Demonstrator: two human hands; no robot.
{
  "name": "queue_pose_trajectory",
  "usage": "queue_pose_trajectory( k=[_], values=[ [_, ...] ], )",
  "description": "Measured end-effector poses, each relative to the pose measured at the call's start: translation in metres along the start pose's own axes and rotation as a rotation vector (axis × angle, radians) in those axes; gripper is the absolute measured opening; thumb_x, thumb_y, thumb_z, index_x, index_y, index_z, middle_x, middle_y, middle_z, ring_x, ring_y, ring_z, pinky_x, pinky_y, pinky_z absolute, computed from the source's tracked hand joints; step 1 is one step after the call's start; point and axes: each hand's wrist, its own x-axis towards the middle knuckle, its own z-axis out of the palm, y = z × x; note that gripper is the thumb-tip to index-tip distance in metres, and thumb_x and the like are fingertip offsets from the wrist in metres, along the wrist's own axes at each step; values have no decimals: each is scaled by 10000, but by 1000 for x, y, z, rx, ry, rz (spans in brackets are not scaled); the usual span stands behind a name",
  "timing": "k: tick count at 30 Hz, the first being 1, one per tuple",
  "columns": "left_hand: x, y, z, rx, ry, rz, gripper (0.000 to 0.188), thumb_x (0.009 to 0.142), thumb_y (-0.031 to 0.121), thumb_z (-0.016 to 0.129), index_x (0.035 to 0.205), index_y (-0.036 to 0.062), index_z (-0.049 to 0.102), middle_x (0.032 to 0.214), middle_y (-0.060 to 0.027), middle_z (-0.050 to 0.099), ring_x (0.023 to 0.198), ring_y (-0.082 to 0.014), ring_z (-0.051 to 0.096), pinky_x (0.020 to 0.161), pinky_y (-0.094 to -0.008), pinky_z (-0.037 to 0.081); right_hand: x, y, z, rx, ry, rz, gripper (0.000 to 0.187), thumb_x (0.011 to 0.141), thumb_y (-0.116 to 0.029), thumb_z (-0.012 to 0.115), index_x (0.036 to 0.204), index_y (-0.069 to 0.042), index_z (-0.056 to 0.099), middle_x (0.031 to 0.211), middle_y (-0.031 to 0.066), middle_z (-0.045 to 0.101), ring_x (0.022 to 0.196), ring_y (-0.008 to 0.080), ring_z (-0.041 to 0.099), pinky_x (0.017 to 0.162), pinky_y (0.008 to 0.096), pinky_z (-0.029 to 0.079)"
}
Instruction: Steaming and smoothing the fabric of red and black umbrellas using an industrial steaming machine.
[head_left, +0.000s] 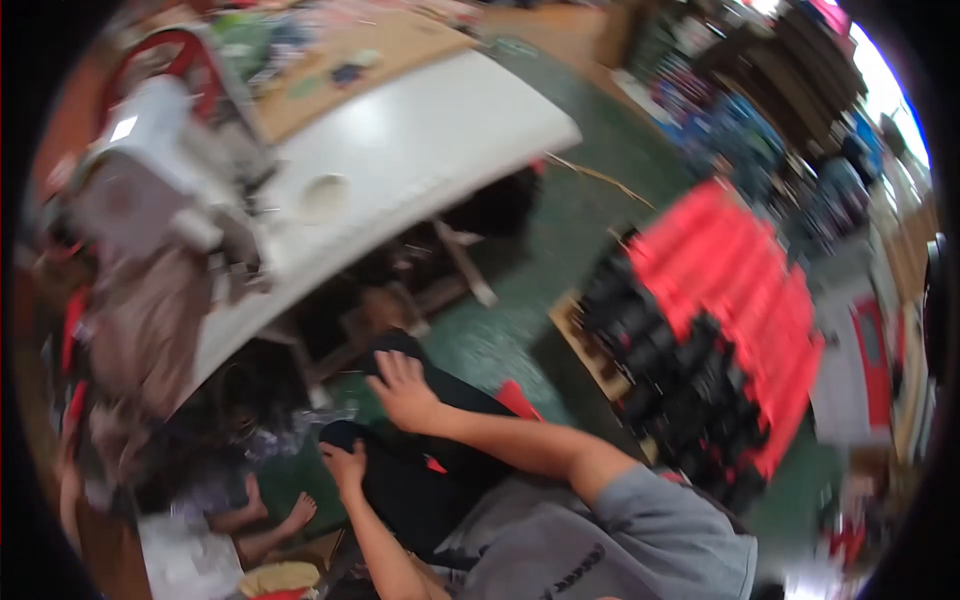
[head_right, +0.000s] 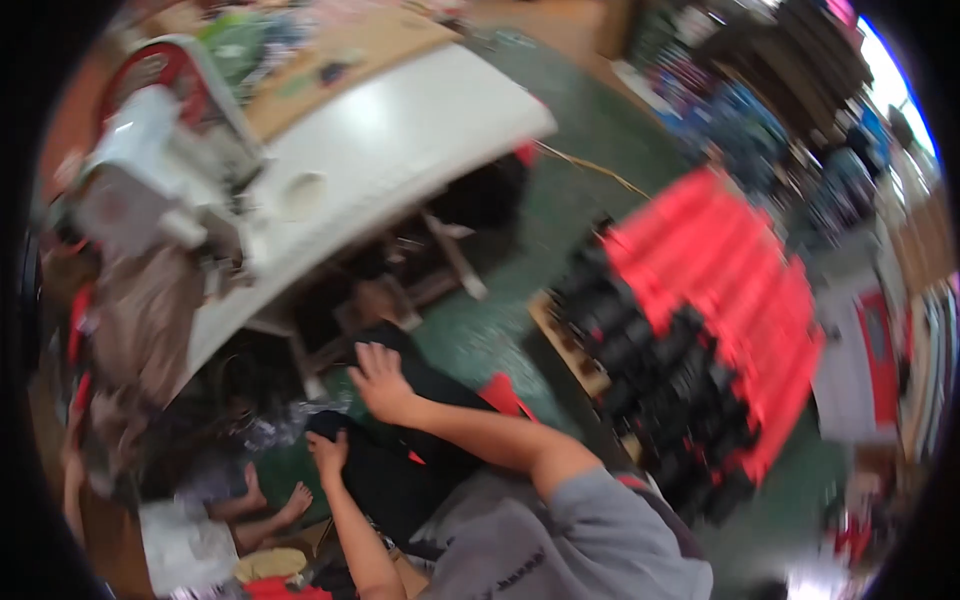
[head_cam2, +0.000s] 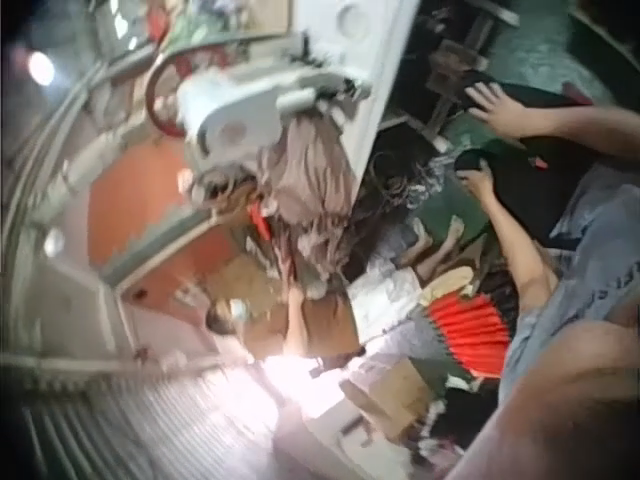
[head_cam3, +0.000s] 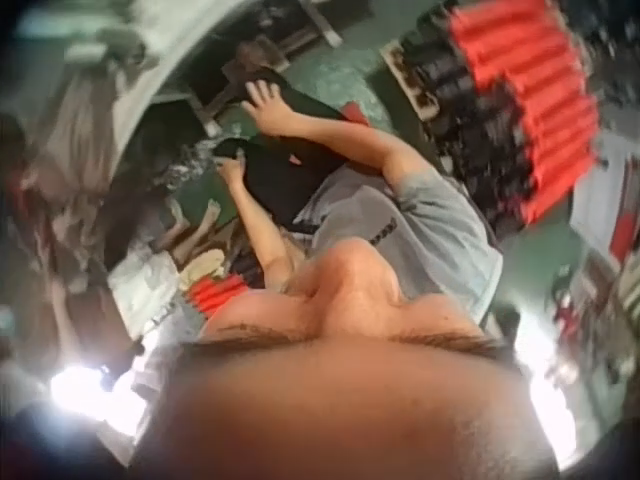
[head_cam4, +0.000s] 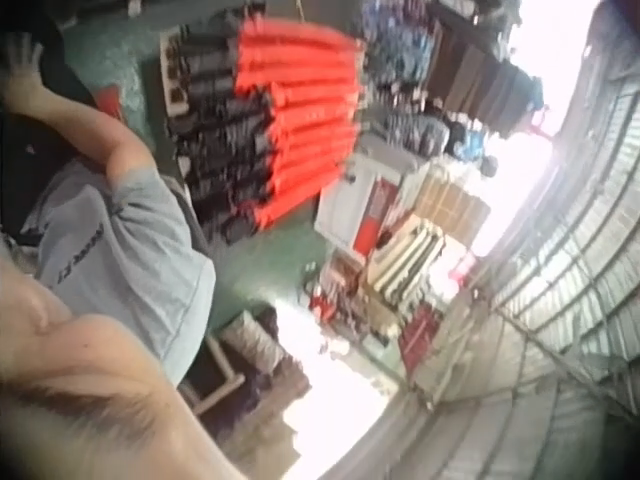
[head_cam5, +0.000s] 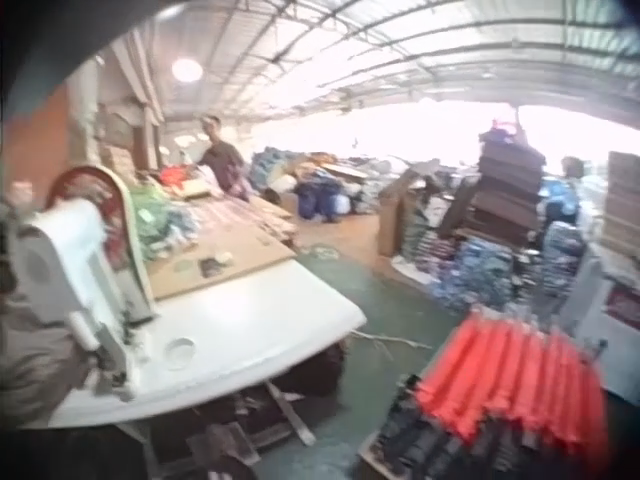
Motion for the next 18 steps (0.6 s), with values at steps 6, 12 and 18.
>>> queue_pose_trajectory(
  k=[6, 12, 18],
  values=[
    [9, 37, 22, 214, 294, 550, 526, 933, 181, 640, 1352, -108, 505, 1309, -320, 561, 1237, -538, 508, 1081, -523, 413, 6, 30, -51, 399, -260, 159, 313, 853, -189, 654, 1097, 8, 655, 1222, 237, 659, 1164, 415, 615, 980, 517, 477],
    [10, 58, 87, -209, -827, 774, 455, 875, 114, 663, 1320, 24, 628, 1304, -239, 664, 1241, -376, 624, 1010, -440, 497, -7, 16, -185, 713, -72, 401, 222, 941, -122, 676, 1132, -9, 682, 946, 172, 737, 888, 293, 733, 769, 376, 577],
    [7, 98, 91, -302, -771, 1029, 474, 897, 143, 677, 1348, 11, 614, 1325, -215, 661, 1289, -381, 589, 1051, -432, 470, -41, 76, -321, 42, 447, 670, 173, 994, -129, 647, 1088, -4, 721, 977, 99, 733, 865, 130, 661, 765, 281, 531]
  ],
)
